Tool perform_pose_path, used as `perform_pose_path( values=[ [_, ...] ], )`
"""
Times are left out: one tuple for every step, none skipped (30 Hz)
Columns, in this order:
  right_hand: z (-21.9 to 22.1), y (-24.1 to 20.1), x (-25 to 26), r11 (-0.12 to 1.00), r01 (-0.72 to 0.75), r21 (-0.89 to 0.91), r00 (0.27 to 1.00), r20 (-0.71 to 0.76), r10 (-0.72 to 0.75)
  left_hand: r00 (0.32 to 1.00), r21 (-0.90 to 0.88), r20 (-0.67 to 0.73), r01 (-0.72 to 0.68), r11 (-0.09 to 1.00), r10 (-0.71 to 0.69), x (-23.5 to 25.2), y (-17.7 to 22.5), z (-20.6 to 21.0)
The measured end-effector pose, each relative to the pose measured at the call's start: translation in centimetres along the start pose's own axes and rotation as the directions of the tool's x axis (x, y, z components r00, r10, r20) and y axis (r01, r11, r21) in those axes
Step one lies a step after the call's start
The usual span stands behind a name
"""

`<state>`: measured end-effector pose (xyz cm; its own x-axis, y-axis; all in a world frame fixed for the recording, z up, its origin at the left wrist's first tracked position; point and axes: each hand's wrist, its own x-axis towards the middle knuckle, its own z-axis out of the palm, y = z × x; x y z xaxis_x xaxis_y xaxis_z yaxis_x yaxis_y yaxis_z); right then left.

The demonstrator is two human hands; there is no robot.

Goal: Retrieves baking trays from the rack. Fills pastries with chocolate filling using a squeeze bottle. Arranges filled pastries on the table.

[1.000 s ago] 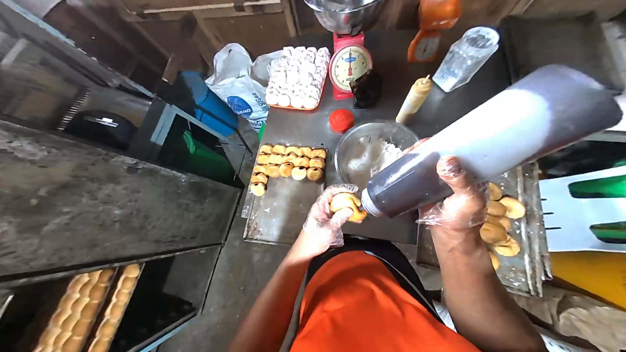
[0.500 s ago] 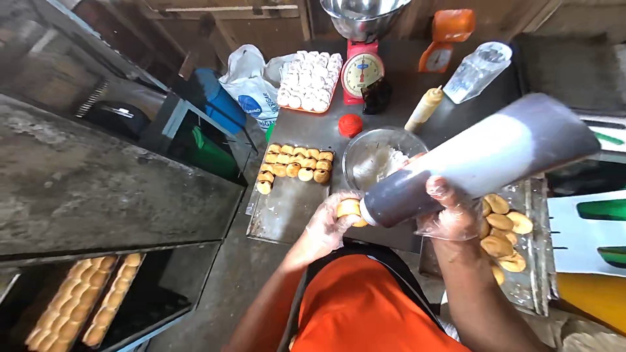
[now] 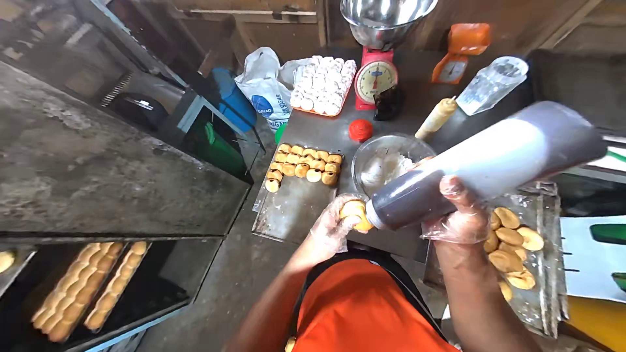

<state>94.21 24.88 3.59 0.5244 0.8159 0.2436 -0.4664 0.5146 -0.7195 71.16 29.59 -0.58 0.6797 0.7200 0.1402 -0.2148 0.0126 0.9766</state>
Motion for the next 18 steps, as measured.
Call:
perform_pose_path(
  values=[
    [0.0, -0.2, 0.0, 0.999, 0.000, -0.053, 0.999, 0.036, 0.002, 0.999, 0.161, 0.031, 0.038, 0.986, -0.043, -0.1, 0.9, -0.5],
    [0.4, -0.4, -0.2, 0.994, 0.025, -0.106, 0.999, 0.049, -0.020, 0.996, 0.271, 0.034, 0.067, 0.960, -0.079, -0.2, 1.5, -0.5],
    [0.8, -0.4, -0.3, 0.987, 0.064, -0.146, 0.997, 0.049, -0.058, 0.997, 0.311, 0.033, 0.061, 0.948, -0.075, -0.2, 1.6, -0.2],
    [1.2, -0.2, -0.5, 0.978, 0.108, -0.179, 0.994, 0.028, -0.104, 0.998, 0.293, 0.021, 0.044, 0.955, -0.052, -0.2, 1.3, 0.1],
    [1.4, 0.2, -0.6, 0.970, 0.152, -0.190, 0.988, -0.001, -0.155, 1.000, 0.230, -0.010, 0.026, 0.973, -0.024, -0.1, 0.7, 0.5],
    [1.6, 0.6, -0.8, 0.969, 0.185, -0.165, 0.980, -0.036, -0.193, 0.998, 0.124, -0.056, 0.004, 0.992, 0.003, -0.1, -0.2, 1.1],
    [1.9, 0.9, -0.9, 0.971, 0.203, -0.124, 0.974, -0.076, -0.213, 0.994, -0.013, -0.105, -0.026, 1.000, 0.025, 0.0, -0.9, 1.7],
    [2.2, 0.9, -0.9, 0.976, 0.205, -0.074, 0.972, -0.105, -0.212, 0.989, -0.169, -0.144, -0.053, 0.984, 0.028, 0.0, -1.5, 2.5],
    [2.5, 0.8, -0.9, 0.983, 0.184, -0.020, 0.974, -0.134, -0.185, 0.985, -0.317, -0.171, -0.078, 0.945, 0.024, 0.0, -1.8, 3.2],
    [2.7, 0.5, -0.9, 0.987, 0.158, 0.025, 0.976, -0.155, -0.152, 0.982, -0.421, -0.189, -0.091, 0.903, 0.011, -0.1, -1.8, 4.0],
    [2.8, 0.3, -0.8, 0.990, 0.133, 0.056, 0.979, -0.162, -0.122, 0.982, -0.482, -0.189, -0.095, 0.871, 0.003, -0.2, -1.7, 4.4],
    [2.6, 0.1, -0.7, 0.990, 0.121, 0.073, 0.983, -0.149, -0.109, 0.984, -0.504, -0.176, -0.088, 0.859, -0.002, -0.3, -1.5, 4.5],
    [2.3, -0.1, -0.6, 0.991, 0.110, 0.075, 0.988, -0.115, -0.101, 0.988, -0.483, -0.151, -0.074, 0.872, 0.000, -0.3, -1.3, 4.0],
    [1.9, -0.4, -0.5, 0.993, 0.095, 0.066, 0.994, -0.061, -0.091, 0.994, -0.413, -0.111, -0.055, 0.909, 0.010, -0.2, -1.0, 3.0],
    [1.4, -0.6, -0.3, 0.996, 0.073, 0.041, 0.997, 0.007, -0.073, 0.998, -0.290, -0.065, -0.032, 0.957, 0.014, -0.2, -0.5, 1.8],
    [0.9, -0.9, -0.2, 0.999, 0.047, 0.002, 0.996, 0.074, -0.047, 1.000, -0.123, -0.013, -0.003, 0.992, 0.002, -0.1, 0.2, 0.7],
    [0.6, -1.2, -0.2, 0.998, 0.032, -0.050, 0.993, 0.117, -0.026, 0.999, 0.053, 0.029, 0.032, 0.998, -0.033, 0.0, 1.0, 0.0],
    [0.5, -1.3, -0.3, 0.995, 0.035, -0.094, 0.989, 0.144, -0.021, 0.997, 0.192, 0.050, 0.054, 0.980, -0.065, 0.0, 1.6, -0.2]
  ],
)
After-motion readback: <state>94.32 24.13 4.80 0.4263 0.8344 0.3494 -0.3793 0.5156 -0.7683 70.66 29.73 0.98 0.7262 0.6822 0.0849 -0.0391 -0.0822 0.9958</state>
